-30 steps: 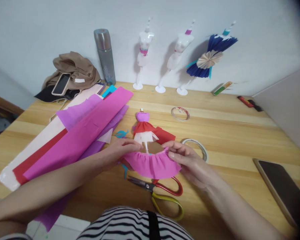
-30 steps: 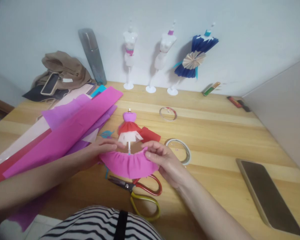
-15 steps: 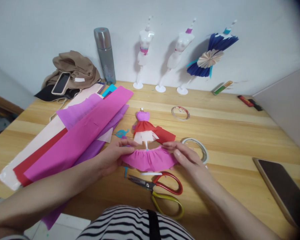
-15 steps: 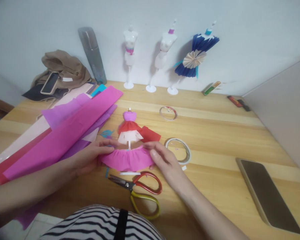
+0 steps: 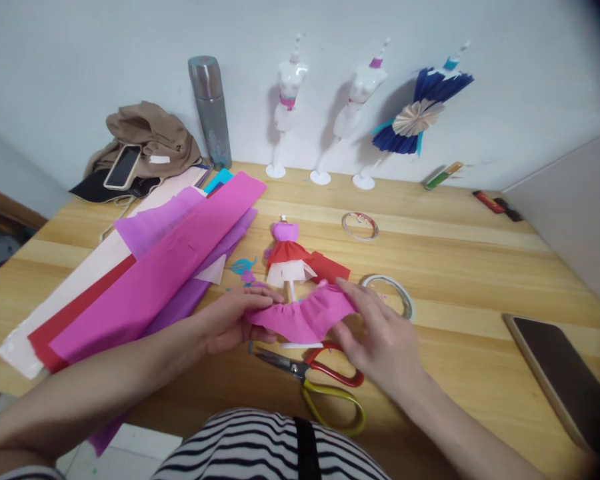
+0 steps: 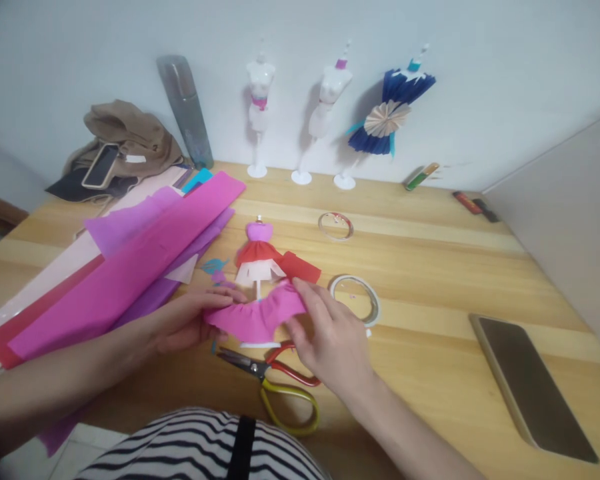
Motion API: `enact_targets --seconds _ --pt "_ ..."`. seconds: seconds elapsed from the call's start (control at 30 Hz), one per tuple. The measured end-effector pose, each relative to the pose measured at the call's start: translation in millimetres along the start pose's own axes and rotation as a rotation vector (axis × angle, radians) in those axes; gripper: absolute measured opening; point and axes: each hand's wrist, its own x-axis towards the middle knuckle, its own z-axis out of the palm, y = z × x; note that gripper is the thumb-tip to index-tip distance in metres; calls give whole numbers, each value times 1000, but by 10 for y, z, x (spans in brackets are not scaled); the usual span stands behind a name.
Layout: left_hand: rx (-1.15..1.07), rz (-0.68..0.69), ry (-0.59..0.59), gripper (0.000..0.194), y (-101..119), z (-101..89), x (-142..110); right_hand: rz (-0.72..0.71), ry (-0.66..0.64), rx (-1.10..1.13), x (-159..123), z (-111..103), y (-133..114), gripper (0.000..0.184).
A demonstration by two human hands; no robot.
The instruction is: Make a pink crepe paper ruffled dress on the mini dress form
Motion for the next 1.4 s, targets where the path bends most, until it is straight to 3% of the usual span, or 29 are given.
enact_targets --seconds 0.07,0.27,0.4,0.57,0.67,0.73,0.87,0.97,1.03,1.13,1.27,1.4 --pt "10 5 2 14 -16 -18 1 -36 60 -33 7 -2 16 47" --pt "36 34 -40 19 -59 -58 25 -234 75 -46 73 18 -18 47" --pt "94 9 -79 26 -52 -46 40 -334 48 -17 145 31 -71 30" --pt "290 -107 -100 62 -8 -72 -37 -304 44 18 198 9 -53 25" --pt "474 -140 -23 79 26 -126 -112 -279 58 31 185 -38 -24 27" --pt "687 -7 64 73 62 -160 -142 -261 47 37 165 -69 -13 28" --pt "1264 674 275 31 173 -159 -86 -244 24 33 137 -83 -18 28" --pt "1738 1019 286 28 233 -92 77 -197 28 55 143 -54 -41 26" --pt "1992 1120 249 34 242 -29 211 -164 47 77 158 -38 -60 26" --pt "2157 1243 255 45 230 63 374 -138 71 99 184 -31 -81 27" --pt "2215 1307 289 44 221 117 479 -153 95 82 203 -10 -88 25" --pt "2115 1350 322 30 218 92 536 -163 119 54 217 54 -81 18"
